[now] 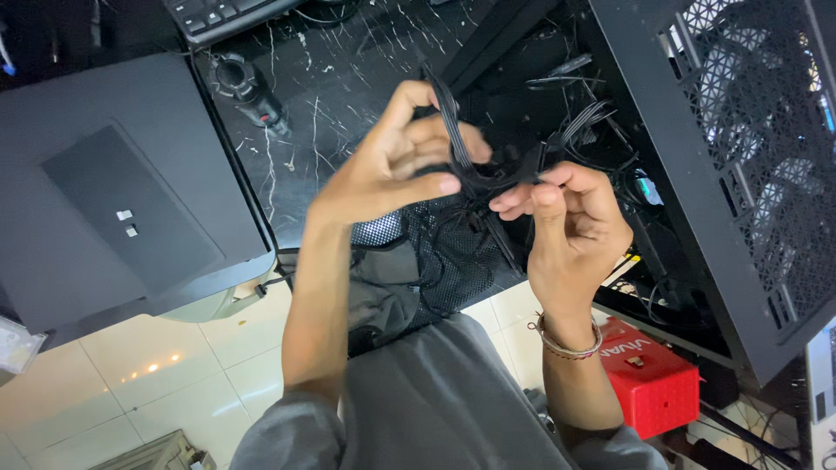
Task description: The person organizes cables inside a computer case using zip ties. They then install a red graphics card into the motherboard and secure it. Finally, they continue to bundle and secure the internal cables with additional zip ties.
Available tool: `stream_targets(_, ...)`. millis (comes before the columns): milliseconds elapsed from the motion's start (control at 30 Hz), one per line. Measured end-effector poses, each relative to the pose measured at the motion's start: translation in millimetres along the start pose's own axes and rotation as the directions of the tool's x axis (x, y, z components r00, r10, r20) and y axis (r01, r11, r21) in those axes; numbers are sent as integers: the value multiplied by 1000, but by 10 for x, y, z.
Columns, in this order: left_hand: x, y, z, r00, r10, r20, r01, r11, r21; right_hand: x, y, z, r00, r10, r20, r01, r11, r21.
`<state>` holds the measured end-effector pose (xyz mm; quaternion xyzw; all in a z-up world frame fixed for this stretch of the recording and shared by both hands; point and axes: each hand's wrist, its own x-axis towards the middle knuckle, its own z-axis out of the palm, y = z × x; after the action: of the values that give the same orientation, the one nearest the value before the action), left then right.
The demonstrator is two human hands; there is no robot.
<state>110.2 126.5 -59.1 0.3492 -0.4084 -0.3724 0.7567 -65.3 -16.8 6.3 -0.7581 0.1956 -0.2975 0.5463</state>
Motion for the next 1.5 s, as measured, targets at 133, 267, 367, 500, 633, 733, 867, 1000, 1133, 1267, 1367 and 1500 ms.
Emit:
stream_targets(133,12,-83,145,996,-16,-85,3,988,-152,11,-47,3,1000,5,4,-5,1000,-5)
stream_targets(267,-2,-94,135,989,63,-134,-78,991,-105,1,17,-58,1000,-20,19,21,999,-48)
stream_targets(367,-17,-24,140,973,61,-225,-48,997,61,-54,161,-137,999,-28,20,30,995,-100)
stream_targets(500,-102,71,137,977,24,-211,-9,998,70,-34,70,-137,996,-78,39,85,962,-260)
stream_targets(633,-106,144,241,985,-54,-161,51,998,-24,2,17,-120,985,-161,68,174,931,-320)
stream_targets(733,27,189,435,850,-35,-526,121,984,131,-2,84,-159,966,-238,103,259,869,-422)
stream_targets(867,26,272,424,752,-48,-658,362,863,351,54,200,-161,915,-383,127,393,773,-498)
stream_targets(1000,-67,195,232,746,-156,-648,418,867,271,66,306,-153,881,-461,112,448,730,-516)
stream_targets(1133,-97,68,51,773,-261,-578,251,963,-99,127,222,-132,857,-490,160,498,708,-500)
stream_targets(1267,-177,-283,-166,856,-258,-447,-10,858,-514,135,258,-153,845,-493,208,523,676,-519)
stream_targets(1367,-235,-336,-266,892,-279,-356,-16,768,-640,153,335,-176,843,-494,211,524,668,-528)
stream_targets(1500,-334,-290,-290,841,-343,-419,154,893,-422,173,358,-199,857,-476,200,504,687,-523)
